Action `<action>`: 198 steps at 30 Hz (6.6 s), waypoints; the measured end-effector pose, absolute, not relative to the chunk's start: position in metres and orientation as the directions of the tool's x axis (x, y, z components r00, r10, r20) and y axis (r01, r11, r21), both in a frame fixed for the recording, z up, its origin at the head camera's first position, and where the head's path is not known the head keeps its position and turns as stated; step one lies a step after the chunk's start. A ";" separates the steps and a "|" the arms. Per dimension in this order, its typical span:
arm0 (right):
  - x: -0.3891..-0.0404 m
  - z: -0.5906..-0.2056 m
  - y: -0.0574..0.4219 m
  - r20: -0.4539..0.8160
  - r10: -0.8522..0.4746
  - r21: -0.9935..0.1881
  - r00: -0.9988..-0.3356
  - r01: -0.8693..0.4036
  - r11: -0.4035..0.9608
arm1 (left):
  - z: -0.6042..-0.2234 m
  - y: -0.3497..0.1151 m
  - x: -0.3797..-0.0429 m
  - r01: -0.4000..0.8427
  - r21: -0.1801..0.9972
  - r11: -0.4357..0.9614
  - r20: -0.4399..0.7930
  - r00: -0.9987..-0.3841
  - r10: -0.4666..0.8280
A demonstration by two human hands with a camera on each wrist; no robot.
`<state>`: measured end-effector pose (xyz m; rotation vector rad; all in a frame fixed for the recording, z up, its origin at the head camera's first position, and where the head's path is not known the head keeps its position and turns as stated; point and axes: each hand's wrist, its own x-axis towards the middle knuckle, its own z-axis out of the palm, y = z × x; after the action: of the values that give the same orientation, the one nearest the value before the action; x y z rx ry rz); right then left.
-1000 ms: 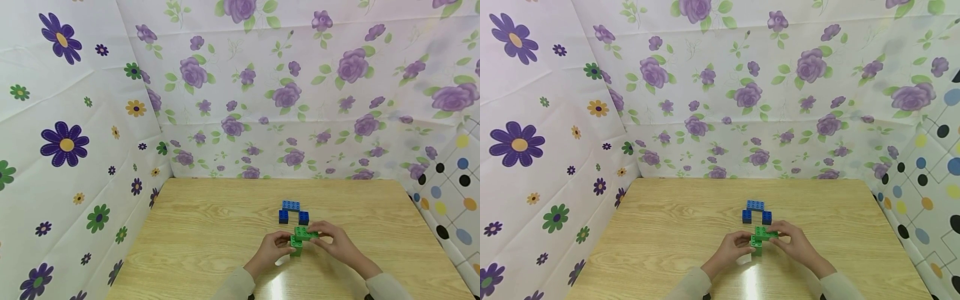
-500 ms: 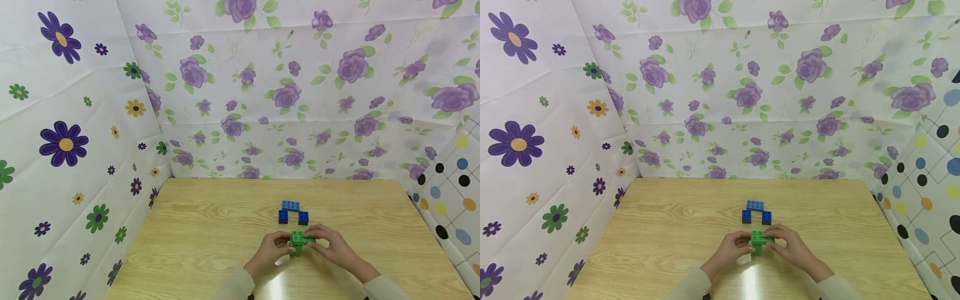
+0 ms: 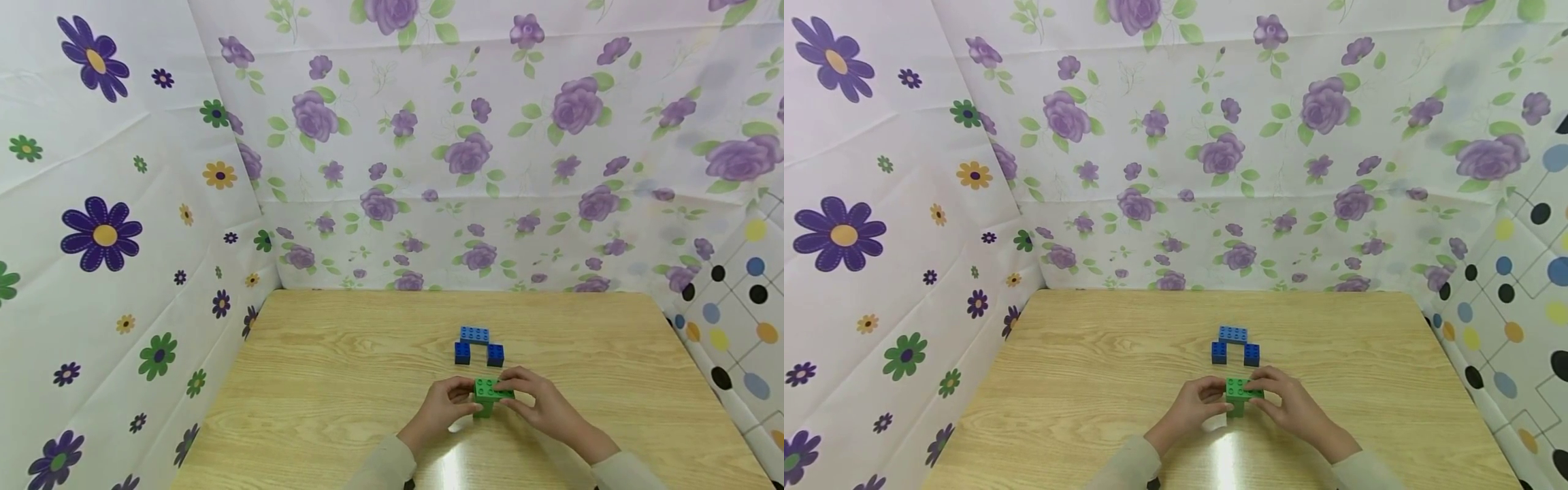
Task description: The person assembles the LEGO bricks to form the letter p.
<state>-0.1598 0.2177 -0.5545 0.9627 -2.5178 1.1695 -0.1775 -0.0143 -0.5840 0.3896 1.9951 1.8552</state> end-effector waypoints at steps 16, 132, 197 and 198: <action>-0.166 -0.550 0.219 0.458 -0.517 -0.559 -0.723 -0.686 0.466 | -0.588 -0.014 -0.180 -0.063 0.994 0.086 -0.095 -0.888 0.451; -0.163 -0.545 0.211 0.328 -0.522 -0.559 -0.788 -0.607 0.565 | -0.582 -0.010 -0.176 0.055 0.995 0.088 0.011 -0.900 0.436; -0.163 -0.541 0.214 0.335 -0.527 -0.520 -0.781 -0.619 0.589 | -0.583 -0.007 -0.180 0.030 0.982 0.188 -0.053 -0.906 0.419; -0.163 -0.542 0.214 0.333 -0.527 -0.516 -0.782 -0.619 0.592 | -0.583 -0.007 -0.180 0.031 0.982 0.188 -0.052 -0.906 0.419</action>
<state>-0.1626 0.2140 -0.5417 0.9675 -2.6712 0.9503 -0.1797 -0.0071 -0.5833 0.4269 2.1593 1.7734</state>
